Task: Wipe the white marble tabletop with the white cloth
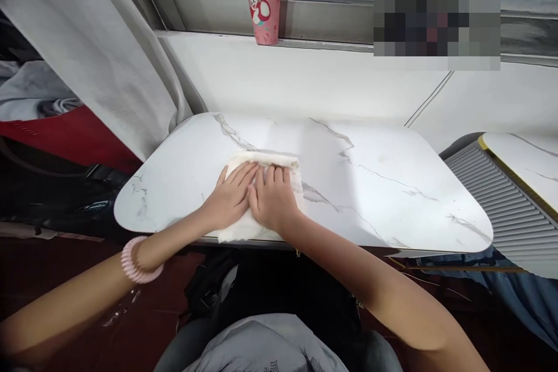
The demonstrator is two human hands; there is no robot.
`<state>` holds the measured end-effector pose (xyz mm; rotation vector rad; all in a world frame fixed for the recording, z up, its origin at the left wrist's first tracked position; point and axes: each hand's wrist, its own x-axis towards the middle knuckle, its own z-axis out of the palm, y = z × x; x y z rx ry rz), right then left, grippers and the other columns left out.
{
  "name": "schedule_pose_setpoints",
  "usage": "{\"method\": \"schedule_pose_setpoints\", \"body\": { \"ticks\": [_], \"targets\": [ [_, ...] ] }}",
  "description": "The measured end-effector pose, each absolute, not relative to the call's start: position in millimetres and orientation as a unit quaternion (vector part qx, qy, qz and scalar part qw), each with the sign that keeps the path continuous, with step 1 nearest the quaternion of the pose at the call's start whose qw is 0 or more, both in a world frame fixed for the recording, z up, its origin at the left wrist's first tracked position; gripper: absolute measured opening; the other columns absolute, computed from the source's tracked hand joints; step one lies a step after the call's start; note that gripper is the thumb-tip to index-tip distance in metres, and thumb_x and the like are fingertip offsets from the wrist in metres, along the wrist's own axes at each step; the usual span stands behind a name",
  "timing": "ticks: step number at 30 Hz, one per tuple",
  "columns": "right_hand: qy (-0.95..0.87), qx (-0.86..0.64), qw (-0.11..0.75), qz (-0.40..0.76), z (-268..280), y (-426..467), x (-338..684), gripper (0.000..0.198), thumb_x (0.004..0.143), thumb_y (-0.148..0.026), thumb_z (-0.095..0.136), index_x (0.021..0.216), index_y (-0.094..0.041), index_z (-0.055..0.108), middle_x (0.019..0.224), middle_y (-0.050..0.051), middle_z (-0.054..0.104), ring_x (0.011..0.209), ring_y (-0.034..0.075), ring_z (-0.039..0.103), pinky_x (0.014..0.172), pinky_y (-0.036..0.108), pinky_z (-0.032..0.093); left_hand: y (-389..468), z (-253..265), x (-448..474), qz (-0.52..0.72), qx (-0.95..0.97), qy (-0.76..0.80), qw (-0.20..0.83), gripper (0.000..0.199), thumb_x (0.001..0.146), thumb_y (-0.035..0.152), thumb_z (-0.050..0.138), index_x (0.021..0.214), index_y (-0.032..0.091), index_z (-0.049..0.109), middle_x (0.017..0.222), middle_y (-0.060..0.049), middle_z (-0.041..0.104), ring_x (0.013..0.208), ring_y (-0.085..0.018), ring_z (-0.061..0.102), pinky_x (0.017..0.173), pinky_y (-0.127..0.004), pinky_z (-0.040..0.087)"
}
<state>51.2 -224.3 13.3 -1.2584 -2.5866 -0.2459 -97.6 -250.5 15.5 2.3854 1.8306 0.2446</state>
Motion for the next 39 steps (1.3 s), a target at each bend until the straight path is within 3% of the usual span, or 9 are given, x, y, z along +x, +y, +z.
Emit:
{"method": "schedule_pose_setpoints", "body": {
  "ticks": [5,10,12,16,22,39],
  "targets": [
    [-0.900,-0.414,0.116,-0.063,20,-266,43,0.056,0.102,-0.040,0.030,0.132,-0.001,0.058,0.114,0.023,0.064,0.101,0.034,0.054,0.099,0.051,0.040,-298,15,-111,0.111,0.795,0.591,0.074,0.058,0.100,0.032,0.026,0.155,0.015,0.031,0.163,-0.013,0.033,0.154,-0.028,0.023,0.125,-0.060,0.014],
    [-0.901,-0.407,0.145,-0.024,17,-267,15,0.057,0.103,-0.042,0.031,0.133,-0.001,0.055,0.121,0.025,0.060,0.108,0.036,0.052,0.100,0.054,0.038,-303,16,-140,0.147,0.781,0.602,0.081,0.056,0.101,0.032,0.024,0.155,0.018,0.029,0.169,-0.014,0.014,0.156,-0.030,0.009,0.124,-0.062,0.013],
    [-0.904,-0.392,0.168,0.009,14,-257,0,0.053,0.103,-0.042,0.033,0.132,-0.003,0.055,0.127,0.024,0.058,0.114,0.035,0.049,0.106,0.054,0.035,-296,15,-158,0.138,0.771,0.615,0.092,0.057,0.101,0.035,0.024,0.155,0.020,0.027,0.169,-0.013,0.014,0.156,-0.029,0.009,0.124,-0.061,0.010],
    [-0.896,-0.387,0.212,0.056,8,-223,-35,0.046,0.103,-0.038,0.037,0.131,-0.006,0.055,0.129,0.020,0.057,0.121,0.032,0.046,0.113,0.051,0.029,-261,12,-195,0.135,0.753,0.636,0.100,0.058,0.100,0.043,0.027,0.155,0.023,0.029,0.169,-0.010,0.018,0.156,-0.029,0.012,0.124,-0.061,0.010],
    [-0.853,-0.446,0.266,0.046,-2,-157,-76,0.040,0.102,-0.031,0.036,0.125,-0.008,0.058,0.124,0.020,0.059,0.119,0.032,0.049,0.111,0.051,0.029,-174,10,-233,0.154,0.777,0.602,0.101,0.059,0.097,0.047,0.033,0.151,0.024,0.037,0.165,-0.008,0.029,0.153,-0.026,0.022,0.125,-0.052,0.014],
    [-0.824,-0.493,0.278,0.027,-12,-23,-125,0.041,0.103,-0.030,0.030,0.126,-0.011,0.059,0.124,0.018,0.060,0.123,0.031,0.049,0.109,0.050,0.030,-34,8,-276,0.187,0.781,0.585,0.113,0.059,0.093,0.044,0.042,0.147,0.022,0.047,0.161,-0.008,0.037,0.150,-0.026,0.029,0.125,-0.044,0.019]
  ]
}}
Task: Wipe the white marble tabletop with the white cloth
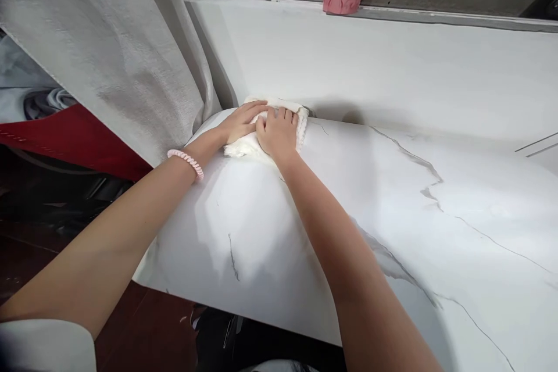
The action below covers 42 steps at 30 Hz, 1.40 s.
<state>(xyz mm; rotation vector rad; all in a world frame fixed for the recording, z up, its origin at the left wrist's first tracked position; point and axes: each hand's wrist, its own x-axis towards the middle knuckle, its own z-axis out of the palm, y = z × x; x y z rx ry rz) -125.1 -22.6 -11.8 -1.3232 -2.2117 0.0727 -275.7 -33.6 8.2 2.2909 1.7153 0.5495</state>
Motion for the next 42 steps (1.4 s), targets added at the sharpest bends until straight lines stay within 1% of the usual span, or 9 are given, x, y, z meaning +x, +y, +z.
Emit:
{"method": "schedule_pose_setpoints", "body": {
  "ticks": [4,10,17,21,25,28,31,36,42],
  "targets": [
    [-0.832,-0.485,0.265,0.036,-12,-5,-135,0.044,0.104,-0.030,0.028,0.128,-0.009,0.057,0.125,0.021,0.058,0.124,0.033,0.048,0.109,0.054,0.029,-18,5,-288,0.200,0.782,0.581,0.107,0.057,0.094,0.044,0.041,0.147,0.023,0.047,0.161,-0.007,0.039,0.149,-0.026,0.030,0.125,-0.045,0.020],
    [-0.831,-0.461,0.306,0.055,-19,12,-143,0.048,0.103,-0.034,0.027,0.125,-0.008,0.060,0.122,0.022,0.060,0.123,0.035,0.048,0.109,0.058,0.028,-12,3,-296,0.204,0.775,0.589,0.104,0.057,0.095,0.045,0.042,0.147,0.021,0.048,0.158,-0.009,0.042,0.148,-0.025,0.033,0.125,-0.044,0.020],
    [-0.834,-0.459,0.300,0.055,-20,-19,-146,0.052,0.103,-0.045,0.033,0.126,-0.006,0.060,0.126,0.024,0.059,0.126,0.036,0.047,0.113,0.058,0.025,-46,7,-302,0.208,0.772,0.592,0.104,0.056,0.098,0.046,0.037,0.147,0.022,0.048,0.159,-0.008,0.041,0.149,-0.024,0.031,0.125,-0.043,0.021],
    [-0.843,-0.437,0.308,0.058,-16,-52,-154,0.054,0.103,-0.051,0.035,0.126,-0.009,0.060,0.128,0.023,0.060,0.126,0.035,0.048,0.113,0.060,0.025,-77,6,-316,0.207,0.772,0.593,0.100,0.057,0.098,0.045,0.032,0.147,0.021,0.048,0.159,-0.008,0.041,0.149,-0.022,0.031,0.126,-0.042,0.019],
    [-0.862,-0.427,0.264,0.067,-8,-96,-156,0.057,0.103,-0.052,0.036,0.133,-0.007,0.055,0.136,0.026,0.055,0.130,0.036,0.045,0.114,0.061,0.025,-120,5,-323,0.203,0.756,0.614,0.098,0.058,0.097,0.050,0.033,0.147,0.025,0.048,0.160,-0.006,0.040,0.149,-0.023,0.031,0.125,-0.044,0.021],
    [-0.877,-0.406,0.247,0.074,-4,-130,-153,0.060,0.103,-0.052,0.037,0.137,-0.005,0.052,0.139,0.026,0.052,0.134,0.035,0.043,0.116,0.058,0.024,-158,5,-321,0.213,0.736,0.638,0.081,0.059,0.097,0.053,0.033,0.145,0.023,0.050,0.158,-0.008,0.042,0.148,-0.024,0.033,0.124,-0.046,0.023],
    [-0.888,-0.374,0.256,0.076,-3,-162,-147,0.060,0.103,-0.053,0.037,0.137,-0.006,0.053,0.141,0.025,0.052,0.135,0.035,0.043,0.116,0.058,0.025,-200,7,-312,0.214,0.725,0.651,0.069,0.060,0.098,0.056,0.031,0.144,0.023,0.050,0.157,-0.009,0.044,0.147,-0.024,0.035,0.124,-0.046,0.025],
    [-0.912,-0.325,0.231,0.093,2,-210,-116,0.066,0.102,-0.054,0.037,0.141,-0.002,0.048,0.145,0.025,0.049,0.137,0.035,0.041,0.119,0.056,0.023,-269,8,-276,0.200,0.695,0.689,0.033,0.058,0.099,0.054,0.029,0.144,0.024,0.048,0.157,-0.009,0.044,0.146,-0.026,0.036,0.122,-0.048,0.027],
    [-0.932,-0.275,0.210,0.105,9,-246,-60,0.060,0.103,-0.048,0.036,0.144,-0.005,0.047,0.148,0.022,0.047,0.138,0.032,0.039,0.120,0.053,0.024,-322,7,-210,0.176,0.656,0.734,0.005,0.055,0.100,0.047,0.025,0.146,0.022,0.044,0.158,-0.013,0.041,0.148,-0.029,0.033,0.122,-0.052,0.024]
  ]
}}
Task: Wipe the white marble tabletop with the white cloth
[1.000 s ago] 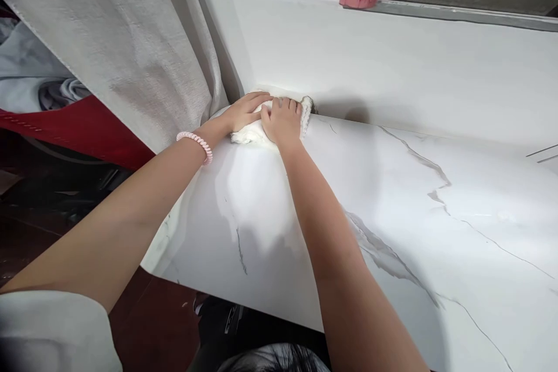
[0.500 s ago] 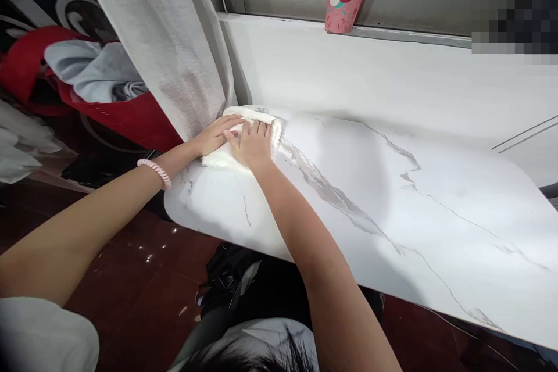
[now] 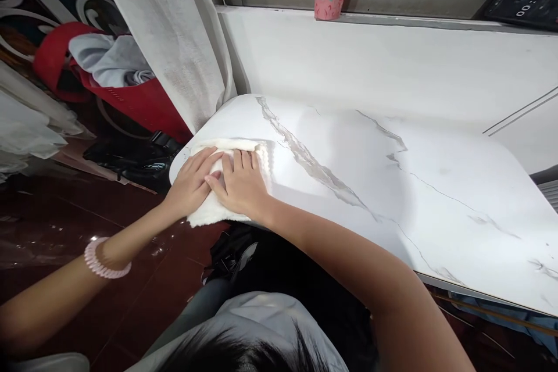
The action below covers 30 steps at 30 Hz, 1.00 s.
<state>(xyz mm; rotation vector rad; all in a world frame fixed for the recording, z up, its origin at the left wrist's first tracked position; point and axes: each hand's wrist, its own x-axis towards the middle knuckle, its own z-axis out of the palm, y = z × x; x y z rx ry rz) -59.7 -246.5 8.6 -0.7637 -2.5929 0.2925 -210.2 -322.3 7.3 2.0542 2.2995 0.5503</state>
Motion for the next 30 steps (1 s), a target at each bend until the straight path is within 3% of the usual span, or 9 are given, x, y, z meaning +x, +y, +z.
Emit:
{"method": "schedule_pose_setpoints", "body": {
  "ticks": [7,22,30],
  "targets": [
    [-0.933,-0.262,0.216,0.119,6,-214,-50,0.051,0.103,-0.045,0.037,0.137,-0.011,0.052,0.143,0.018,0.051,0.135,0.030,0.042,0.119,0.052,0.027,-290,8,-204,0.139,0.668,0.731,0.025,0.055,0.100,0.047,0.025,0.150,0.025,0.037,0.161,-0.012,0.035,0.151,-0.032,0.027,0.121,-0.059,0.022],
    [-0.873,-0.410,0.243,0.108,-6,-31,-66,0.043,0.105,-0.034,0.035,0.136,-0.013,0.056,0.141,0.015,0.055,0.135,0.027,0.043,0.118,0.046,0.024,-64,3,-225,0.166,0.741,0.648,0.053,0.055,0.099,0.043,0.031,0.148,0.019,0.044,0.159,-0.010,0.040,0.149,-0.025,0.030,0.124,-0.043,0.019],
    [-0.841,-0.453,0.270,0.122,-9,23,-46,0.043,0.106,-0.029,0.028,0.133,-0.015,0.058,0.138,0.012,0.058,0.132,0.026,0.045,0.116,0.045,0.026,-6,6,-191,0.168,0.727,0.663,0.060,0.053,0.100,0.041,0.033,0.147,0.019,0.046,0.156,-0.012,0.042,0.147,-0.027,0.033,0.123,-0.044,0.022]
  ]
}}
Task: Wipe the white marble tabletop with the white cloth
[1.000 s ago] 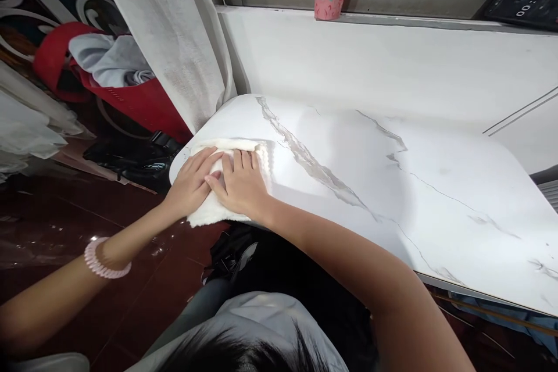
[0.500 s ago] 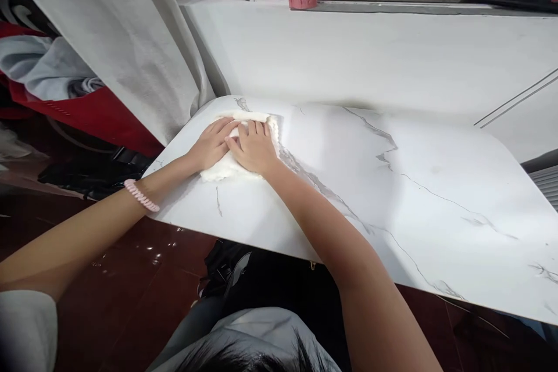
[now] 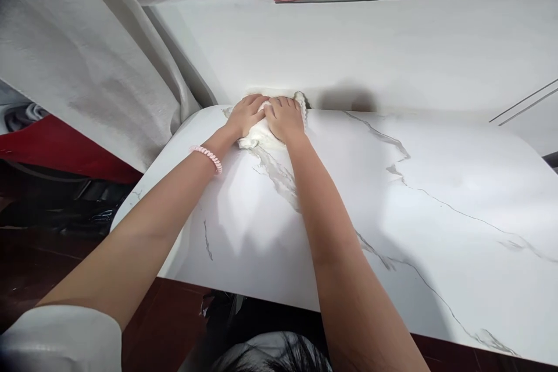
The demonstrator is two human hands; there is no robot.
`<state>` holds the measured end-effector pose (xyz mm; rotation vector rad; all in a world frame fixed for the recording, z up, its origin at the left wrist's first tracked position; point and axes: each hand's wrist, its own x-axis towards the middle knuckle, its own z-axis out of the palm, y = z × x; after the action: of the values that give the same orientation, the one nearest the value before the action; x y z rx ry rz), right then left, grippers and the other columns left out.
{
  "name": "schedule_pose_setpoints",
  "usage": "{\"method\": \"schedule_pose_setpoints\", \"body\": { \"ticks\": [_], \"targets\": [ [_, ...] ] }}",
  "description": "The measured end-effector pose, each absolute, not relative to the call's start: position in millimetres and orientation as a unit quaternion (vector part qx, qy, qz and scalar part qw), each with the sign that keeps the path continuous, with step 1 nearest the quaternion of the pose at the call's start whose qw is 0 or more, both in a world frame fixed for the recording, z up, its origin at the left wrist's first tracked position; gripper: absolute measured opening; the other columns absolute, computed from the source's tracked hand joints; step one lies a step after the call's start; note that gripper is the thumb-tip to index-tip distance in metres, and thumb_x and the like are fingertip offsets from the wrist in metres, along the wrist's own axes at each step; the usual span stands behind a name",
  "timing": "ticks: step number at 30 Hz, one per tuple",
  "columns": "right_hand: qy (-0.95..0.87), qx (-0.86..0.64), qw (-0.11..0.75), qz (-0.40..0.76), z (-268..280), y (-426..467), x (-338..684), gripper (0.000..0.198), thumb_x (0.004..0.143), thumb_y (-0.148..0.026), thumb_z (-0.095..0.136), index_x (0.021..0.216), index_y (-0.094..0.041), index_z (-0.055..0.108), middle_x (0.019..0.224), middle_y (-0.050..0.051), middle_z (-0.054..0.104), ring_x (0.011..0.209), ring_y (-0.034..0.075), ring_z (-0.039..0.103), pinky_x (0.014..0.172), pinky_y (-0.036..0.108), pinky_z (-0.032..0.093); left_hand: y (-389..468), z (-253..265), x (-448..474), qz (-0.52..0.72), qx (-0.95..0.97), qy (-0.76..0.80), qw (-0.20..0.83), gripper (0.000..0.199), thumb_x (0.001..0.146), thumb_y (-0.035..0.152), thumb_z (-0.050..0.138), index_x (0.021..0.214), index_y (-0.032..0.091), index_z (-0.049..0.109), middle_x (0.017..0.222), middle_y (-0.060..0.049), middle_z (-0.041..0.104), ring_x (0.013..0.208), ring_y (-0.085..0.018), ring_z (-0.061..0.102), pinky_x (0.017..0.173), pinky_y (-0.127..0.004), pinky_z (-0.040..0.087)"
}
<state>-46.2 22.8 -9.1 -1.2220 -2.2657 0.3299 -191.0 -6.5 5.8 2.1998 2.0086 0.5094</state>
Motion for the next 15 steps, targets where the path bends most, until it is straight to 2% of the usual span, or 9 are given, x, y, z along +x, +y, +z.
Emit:
{"method": "schedule_pose_setpoints", "body": {
  "ticks": [7,15],
  "targets": [
    [-0.837,-0.451,0.283,0.129,-7,12,-42,0.045,0.103,-0.026,0.028,0.135,-0.016,0.058,0.140,0.011,0.058,0.133,0.025,0.045,0.118,0.044,0.026,-8,2,-189,0.179,0.729,0.660,0.032,0.050,0.101,0.039,0.032,0.145,0.023,0.048,0.154,-0.009,0.047,0.145,-0.025,0.037,0.121,-0.044,0.027],
    [-0.841,-0.474,0.245,0.085,-3,-19,-27,0.046,0.102,-0.024,0.029,0.140,-0.012,0.053,0.145,0.014,0.053,0.135,0.027,0.043,0.120,0.045,0.024,-37,6,-170,0.159,0.729,0.666,0.024,0.051,0.102,0.034,0.032,0.149,0.020,0.044,0.159,-0.011,0.041,0.149,-0.025,0.032,0.122,-0.047,0.025]
  ]
}}
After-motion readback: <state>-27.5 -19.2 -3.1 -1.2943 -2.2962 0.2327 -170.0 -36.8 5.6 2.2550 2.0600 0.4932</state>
